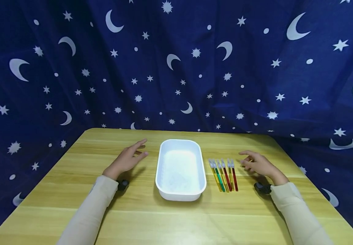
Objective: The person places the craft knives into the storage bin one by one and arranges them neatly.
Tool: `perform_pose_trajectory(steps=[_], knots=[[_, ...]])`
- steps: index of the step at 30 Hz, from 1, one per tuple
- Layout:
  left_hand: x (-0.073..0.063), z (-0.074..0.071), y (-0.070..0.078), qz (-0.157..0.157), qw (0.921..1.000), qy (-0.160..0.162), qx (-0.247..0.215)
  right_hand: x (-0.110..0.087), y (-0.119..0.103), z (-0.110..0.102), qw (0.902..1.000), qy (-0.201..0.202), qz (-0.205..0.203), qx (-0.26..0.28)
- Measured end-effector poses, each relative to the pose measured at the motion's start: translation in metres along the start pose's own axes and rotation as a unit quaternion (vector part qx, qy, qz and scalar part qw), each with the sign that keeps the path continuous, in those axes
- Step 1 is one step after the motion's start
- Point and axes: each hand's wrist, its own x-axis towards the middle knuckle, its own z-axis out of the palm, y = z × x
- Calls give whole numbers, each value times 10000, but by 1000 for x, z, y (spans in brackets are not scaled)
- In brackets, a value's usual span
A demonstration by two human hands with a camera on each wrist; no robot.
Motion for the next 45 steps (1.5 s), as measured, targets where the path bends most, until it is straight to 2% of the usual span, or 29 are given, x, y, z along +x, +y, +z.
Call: perform_pose_trajectory(steps=[11,18,27,40,45], knots=[[19,15,2,7,9940,-375,-1025,7,4,1,9969,-433,249,605],[26,24,10,-168,9812,-676,-1799,11,6,4,9945,-651,312,760],[33,28,23,-305,9791,-699,-1887,20,2,8,9959,-606,315,600],[40,35,21,-266,9719,-941,-2142,29,-3,13,9955,-752,290,503],[40,36,19,-314,9645,-1063,-2399,32,-4,14,9953,-705,463,481]])
